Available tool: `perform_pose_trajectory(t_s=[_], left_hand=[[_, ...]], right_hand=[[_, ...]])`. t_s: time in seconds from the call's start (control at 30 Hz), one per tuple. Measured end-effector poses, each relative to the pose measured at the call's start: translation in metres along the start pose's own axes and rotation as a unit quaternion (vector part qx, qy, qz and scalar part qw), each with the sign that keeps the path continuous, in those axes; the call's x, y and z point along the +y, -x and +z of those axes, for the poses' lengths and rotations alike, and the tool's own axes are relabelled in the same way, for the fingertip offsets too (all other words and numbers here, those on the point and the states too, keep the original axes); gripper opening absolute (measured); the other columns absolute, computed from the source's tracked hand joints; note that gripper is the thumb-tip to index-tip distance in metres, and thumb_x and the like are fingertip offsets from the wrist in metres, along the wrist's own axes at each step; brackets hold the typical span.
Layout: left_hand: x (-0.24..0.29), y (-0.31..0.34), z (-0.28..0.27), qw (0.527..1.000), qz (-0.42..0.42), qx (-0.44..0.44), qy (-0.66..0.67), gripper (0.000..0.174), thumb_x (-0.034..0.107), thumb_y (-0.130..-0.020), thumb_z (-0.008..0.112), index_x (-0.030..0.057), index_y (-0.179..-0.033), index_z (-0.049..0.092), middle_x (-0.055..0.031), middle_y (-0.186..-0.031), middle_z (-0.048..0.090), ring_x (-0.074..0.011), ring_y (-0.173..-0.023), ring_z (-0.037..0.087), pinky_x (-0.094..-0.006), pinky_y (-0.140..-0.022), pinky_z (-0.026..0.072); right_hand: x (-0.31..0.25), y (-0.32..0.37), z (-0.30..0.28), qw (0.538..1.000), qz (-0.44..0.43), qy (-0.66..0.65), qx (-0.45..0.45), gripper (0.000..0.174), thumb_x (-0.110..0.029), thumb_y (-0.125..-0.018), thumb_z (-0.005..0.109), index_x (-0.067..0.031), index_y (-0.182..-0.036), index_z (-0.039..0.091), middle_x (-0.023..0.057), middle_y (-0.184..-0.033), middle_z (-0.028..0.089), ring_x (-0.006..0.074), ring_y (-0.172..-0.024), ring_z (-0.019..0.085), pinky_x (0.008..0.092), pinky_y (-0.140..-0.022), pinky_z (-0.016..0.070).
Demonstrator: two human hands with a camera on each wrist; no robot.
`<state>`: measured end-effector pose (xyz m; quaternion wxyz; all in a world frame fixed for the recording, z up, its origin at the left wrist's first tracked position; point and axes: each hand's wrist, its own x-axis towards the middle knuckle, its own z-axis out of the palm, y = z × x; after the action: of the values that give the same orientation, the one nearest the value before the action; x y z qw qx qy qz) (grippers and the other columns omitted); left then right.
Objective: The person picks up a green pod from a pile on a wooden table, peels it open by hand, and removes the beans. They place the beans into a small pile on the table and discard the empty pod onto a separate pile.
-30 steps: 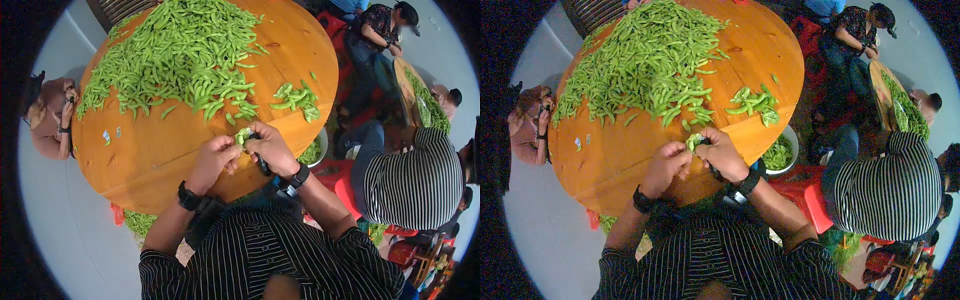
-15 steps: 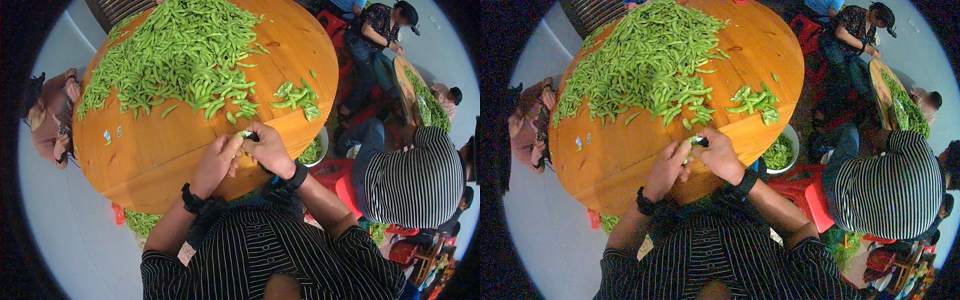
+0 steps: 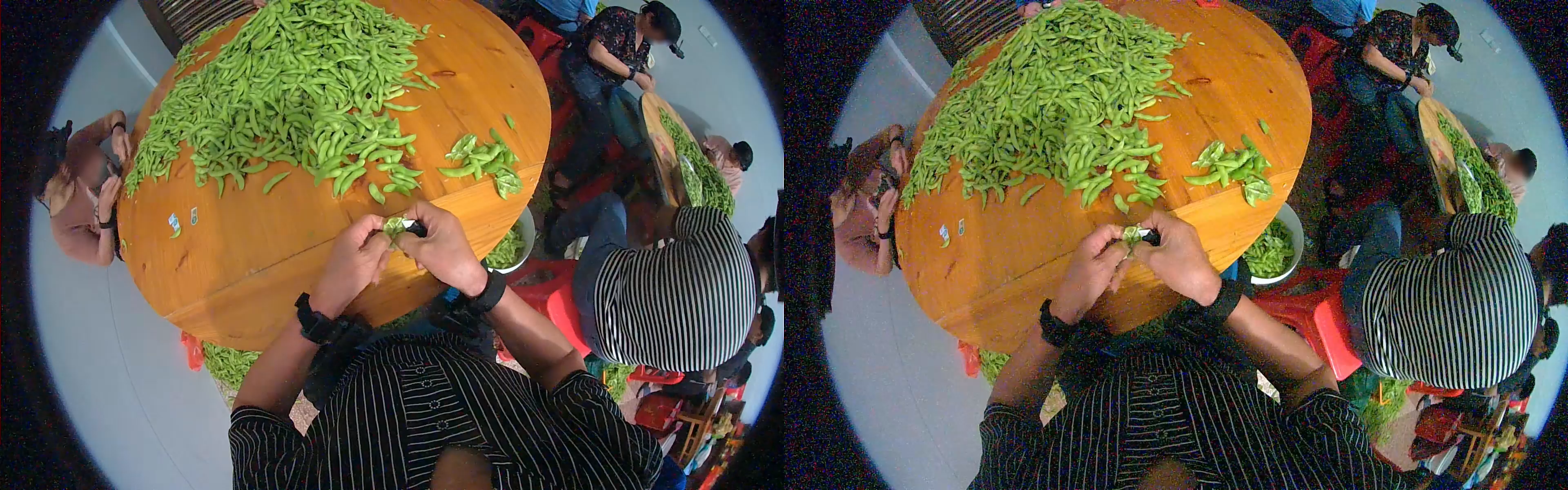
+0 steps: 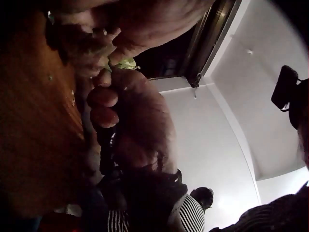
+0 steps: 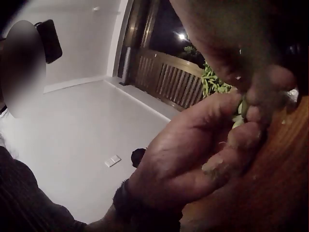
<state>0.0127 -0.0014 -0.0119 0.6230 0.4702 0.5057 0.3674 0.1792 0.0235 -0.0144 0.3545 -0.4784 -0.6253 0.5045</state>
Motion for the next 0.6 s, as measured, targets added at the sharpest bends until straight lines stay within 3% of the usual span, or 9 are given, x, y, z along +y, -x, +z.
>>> perform_pose_trajectory(t_s=[0.07, 0.13, 0.17, 0.23, 0.27, 0.33, 0.43, 0.53, 0.6], left_hand=[[-0.001, 0.001, 0.001, 1.0, 0.018, 0.003, -0.007, 0.009, 0.012, -0.094, 0.049, 0.0046, -0.095, 0.055, 0.0013, -0.066, 0.05, -0.0052, -0.046, 0.041, -0.0222, -0.04, 0.0334], [0.003, 0.003, 0.004, 0.982, 0.036, 0.065, -0.176, 0.013, 0.007, -0.091, 0.052, 0.0006, -0.1, 0.058, -0.0099, -0.074, 0.06, -0.0177, -0.063, 0.057, -0.0327, -0.059, 0.0473], [0.003, 0.003, 0.004, 0.981, 0.037, 0.065, -0.177, 0.013, 0.007, -0.091, 0.052, 0.0006, -0.1, 0.058, -0.0099, -0.074, 0.06, -0.0177, -0.063, 0.057, -0.0327, -0.059, 0.0473], [-0.001, 0.003, 0.006, 0.954, 0.151, 0.122, -0.23, 0.016, 0.006, -0.087, 0.056, 0.0006, -0.102, 0.06, -0.0169, -0.084, 0.064, -0.0296, -0.077, 0.061, -0.0401, -0.071, 0.048], [-0.004, 0.003, 0.004, 0.953, 0.152, 0.121, -0.231, 0.016, 0.006, -0.087, 0.056, 0.0006, -0.102, 0.06, -0.0169, -0.084, 0.064, -0.0296, -0.077, 0.061, -0.0401, -0.071, 0.048], [-0.007, 0.004, -0.003, 0.897, 0.214, 0.12, -0.368, 0.017, 0.008, -0.088, 0.058, 0.0009, -0.103, 0.06, -0.0134, -0.086, 0.065, -0.0245, -0.083, 0.062, -0.0349, -0.073, 0.0483], [0.01, 0.011, -0.001, 0.861, 0.26, 0.062, -0.432, 0.018, 0.009, -0.086, 0.06, 0.0017, -0.102, 0.061, -0.0168, -0.088, 0.065, -0.0295, -0.081, 0.062, -0.0363, -0.072, 0.0488], [0.02, 0.011, 0.0, 0.886, 0.198, 0.014, -0.419, 0.017, 0.008, -0.085, 0.061, 0.0022, -0.1, 0.062, -0.0161, -0.088, 0.065, -0.0308, -0.083, 0.061, -0.0373, -0.074, 0.0486], [0.007, -0.007, -0.007, 0.906, 0.194, 0.045, -0.374, 0.016, 0.007, -0.083, 0.061, 0.0024, -0.099, 0.062, -0.0158, -0.088, 0.064, -0.0319, -0.084, 0.061, -0.0381, -0.074, 0.0483]], right_hand=[[-0.002, 0.002, -0.001, 1.0, -0.007, 0.016, 0.007, 0.015, -0.007, -0.076, 0.063, 0.0022, -0.087, 0.059, 0.0129, -0.075, 0.061, 0.0226, -0.066, 0.059, 0.0359, -0.061, 0.0485], [-0.004, 0.002, -0.005, 0.999, -0.015, 0.031, 0.017, 0.016, -0.007, -0.075, 0.063, 0.0023, -0.087, 0.059, 0.016, -0.078, 0.062, 0.0269, -0.07, 0.061, 0.0379, -0.065, 0.0487], [-0.004, 0.002, -0.01, 0.995, -0.036, 0.084, 0.034, 0.016, -0.008, -0.075, 0.064, 0.002, -0.087, 0.059, 0.0185, -0.077, 0.061, 0.0308, -0.07, 0.061, 0.0388, -0.065, 0.0489], [-0.003, 0.0, -0.024, 0.987, -0.058, 0.137, 0.052, 0.017, -0.009, -0.075, 0.065, 0.0017, -0.087, 0.059, 0.0209, -0.077, 0.061, 0.0347, -0.07, 0.062, 0.0396, -0.065, 0.0491], [-0.002, -0.002, -0.035, 0.983, -0.045, 0.169, 0.063, 0.019, -0.011, -0.075, 0.065, 0.0016, -0.087, 0.059, 0.0228, -0.077, 0.061, 0.0378, -0.072, 0.061, 0.0409, -0.066, 0.049], [-0.004, -0.008, -0.054, 0.971, -0.052, 0.221, 0.074, 0.021, -0.015, -0.076, 0.064, 0.0026, -0.086, 0.059, 0.0257, -0.077, 0.061, 0.0425, -0.077, 0.061, 0.0442, -0.066, 0.0488], [0.005, -0.022, -0.084, 0.927, -0.065, 0.351, 0.119, 0.021, -0.013, -0.077, 0.061, 0.0028, -0.09, 0.059, 0.0263, -0.077, 0.061, 0.0422, -0.079, 0.062, 0.0458, -0.069, 0.0499], [0.007, -0.028, -0.1, 0.9, -0.06, 0.391, 0.183, 0.029, -0.009, -0.077, 0.058, 0.0024, -0.104, 0.06, 0.0261, -0.084, 0.064, 0.044, -0.075, 0.061, 0.0468, -0.068, 0.0499], [-0.002, -0.024, -0.1, 0.888, -0.08, 0.399, 0.217, 0.028, -0.008, -0.078, 0.057, 0.0022, -0.104, 0.058, 0.0263, -0.084, 0.063, 0.044, -0.076, 0.061, 0.0477, -0.069, 0.0498]])
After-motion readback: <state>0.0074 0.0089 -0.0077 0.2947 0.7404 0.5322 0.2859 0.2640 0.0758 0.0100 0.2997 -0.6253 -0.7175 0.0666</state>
